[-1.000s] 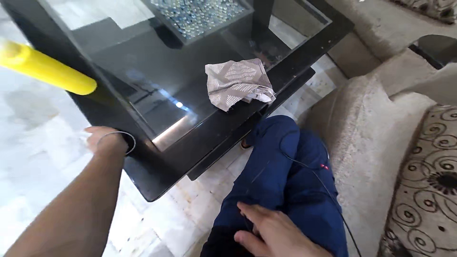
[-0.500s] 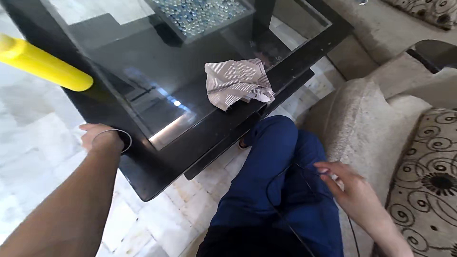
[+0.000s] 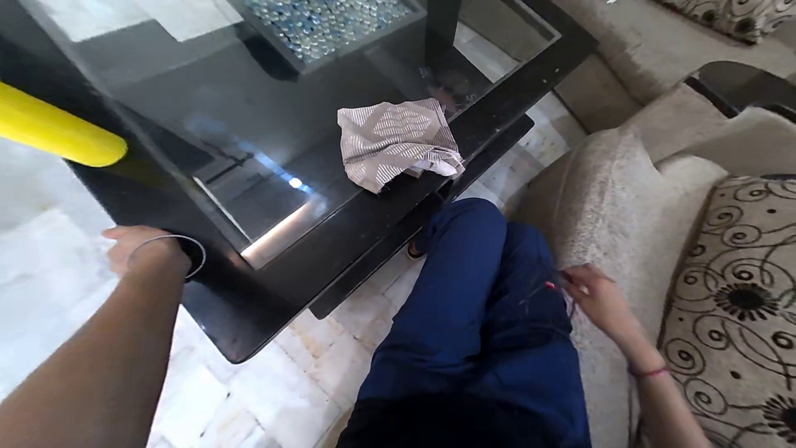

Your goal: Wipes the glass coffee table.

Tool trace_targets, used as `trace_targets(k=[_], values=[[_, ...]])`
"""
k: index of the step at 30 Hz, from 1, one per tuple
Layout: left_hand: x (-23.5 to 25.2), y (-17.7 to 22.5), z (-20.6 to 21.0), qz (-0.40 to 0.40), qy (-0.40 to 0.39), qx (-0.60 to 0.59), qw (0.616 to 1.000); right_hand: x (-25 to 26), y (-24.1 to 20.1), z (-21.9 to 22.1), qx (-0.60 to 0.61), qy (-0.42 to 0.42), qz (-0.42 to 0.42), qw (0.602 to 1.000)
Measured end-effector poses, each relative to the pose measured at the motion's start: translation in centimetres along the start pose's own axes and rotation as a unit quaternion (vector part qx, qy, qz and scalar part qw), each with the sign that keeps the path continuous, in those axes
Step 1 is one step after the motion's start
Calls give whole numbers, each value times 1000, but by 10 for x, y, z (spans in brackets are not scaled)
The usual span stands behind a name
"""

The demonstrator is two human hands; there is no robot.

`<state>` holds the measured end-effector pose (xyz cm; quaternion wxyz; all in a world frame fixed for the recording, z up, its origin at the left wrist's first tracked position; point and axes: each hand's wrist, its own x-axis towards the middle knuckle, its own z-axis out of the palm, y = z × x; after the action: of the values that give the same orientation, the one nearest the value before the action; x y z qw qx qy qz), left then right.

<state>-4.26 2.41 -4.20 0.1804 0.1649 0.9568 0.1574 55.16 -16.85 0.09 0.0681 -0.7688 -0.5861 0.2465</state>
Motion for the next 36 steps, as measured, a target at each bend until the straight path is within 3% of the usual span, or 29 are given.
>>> trace_targets(k=[3, 8, 11, 14, 18, 28, 30, 34, 36], values=[[2, -2, 2, -4, 3, -24, 1000, -14, 45, -24, 26, -28, 116, 992], [0, 0, 1, 21, 4, 23, 1000, -36, 105, -21, 118, -112, 210, 964], [4, -3, 3, 27, -4, -13, 1000, -36, 105, -29, 114, -123, 230, 959], [1, -1, 2, 29, -3, 38, 999, -17, 89, -43, 73, -106, 199, 972], [3, 3, 3, -9, 2, 7, 1000, 34, 35, -52, 28, -82, 105, 991], [0, 11, 1, -41, -8, -24, 999, 165, -177, -18, -3, -17, -180, 983], [-2, 14, 1, -74, 1, -47, 996, 188, -209, 1, 12, -44, -211, 976], [-4, 16, 0, -93, -9, -60, 994, 232, -250, 35, -89, -132, -273, 949], [-1, 17, 0, -108, -9, -66, 992, 249, -262, 47, -104, -115, -302, 941]])
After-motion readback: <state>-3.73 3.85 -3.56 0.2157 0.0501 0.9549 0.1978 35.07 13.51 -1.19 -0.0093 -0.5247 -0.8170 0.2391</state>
